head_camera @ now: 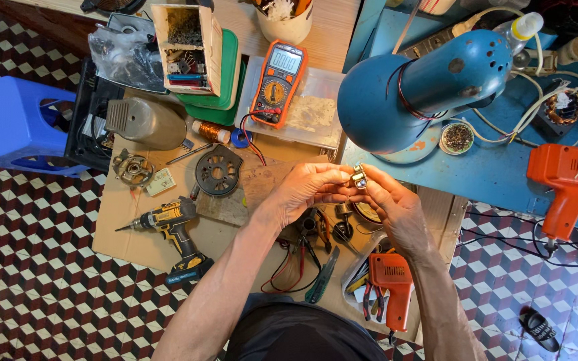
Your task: The person uses a heat gun to apply heat to a small electronic component, then inspects it with a magnifying lamp. They connect multimeter probes to the component and adjust the multimeter dial to take readings. The person also handles a power adapter and continues working on the component throughout the clip.
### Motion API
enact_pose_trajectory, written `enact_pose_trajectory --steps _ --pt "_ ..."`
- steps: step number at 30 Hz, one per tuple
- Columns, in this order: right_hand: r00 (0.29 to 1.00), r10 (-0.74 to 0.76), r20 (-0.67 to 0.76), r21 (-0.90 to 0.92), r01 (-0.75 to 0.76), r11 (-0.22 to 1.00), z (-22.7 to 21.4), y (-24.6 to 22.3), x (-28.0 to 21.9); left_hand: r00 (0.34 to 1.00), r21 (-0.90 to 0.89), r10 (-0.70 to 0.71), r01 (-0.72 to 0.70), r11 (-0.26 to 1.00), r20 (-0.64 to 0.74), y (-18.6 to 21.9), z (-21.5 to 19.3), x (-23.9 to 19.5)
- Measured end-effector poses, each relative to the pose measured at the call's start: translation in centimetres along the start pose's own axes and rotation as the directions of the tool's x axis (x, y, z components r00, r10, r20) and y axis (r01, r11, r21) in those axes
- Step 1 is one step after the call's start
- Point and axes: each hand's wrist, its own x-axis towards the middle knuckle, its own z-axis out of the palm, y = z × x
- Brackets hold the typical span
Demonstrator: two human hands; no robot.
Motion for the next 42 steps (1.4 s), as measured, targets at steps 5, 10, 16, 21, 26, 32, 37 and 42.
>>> enact_pose_trajectory --steps 5,10,16,21,26,32,37,42 --pt "0.999 0.02 0.047 0.2 -0.029 0.979 -0.1 0.8 0.1 1.0 0.015 -0.015 0.015 1.0 -0.008 0.0 0.1 -0.3" --pt "1.0 0.007 0.012 0.036 -0.008 0.999 -0.1 0.8 0.3 1.0 0.018 -0.005 0.005 1.0 -0.001 0.2 0.2 -0.5" --pt "0.999 -0.031 -0.034 -0.243 0.022 0.97 0.8 -0.2 -0.1 0.999 -0.068 0.012 -0.009 0.998 0.038 -0.9 -0.1 -0.4" --pt "0.996 -0.083 -0.018 -0.377 0.071 0.923 1.5 -0.7 -0.1 0.998 -0.19 0.024 -0.012 0.982 0.064 -1.7 -1.1 -0.5" --pt "0.994 -0.108 -0.017 -0.489 0.086 0.868 2.5 -1.3 0.2 0.997 -0.214 0.058 -0.047 0.976 0.047 -2.1 -1.7 -0.7" --pt "0.984 -0.171 -0.044 -0.566 0.117 0.816 3.5 -1.8 0.0 0.995 -0.269 0.058 -0.036 0.962 0.075 -2.7 -2.2 -0.5" --pt "0.978 -0.202 -0.042 -0.521 0.151 0.84 3.9 -1.8 0.0 0.993 -0.351 0.055 -0.016 0.936 0.103 -3.0 -2.2 -0.6" --pt "0.978 -0.204 -0.034 -0.463 0.165 0.871 4.0 -1.4 0.1 0.996 -0.335 0.058 -0.031 0.942 0.07 -2.6 -2.2 -0.9"
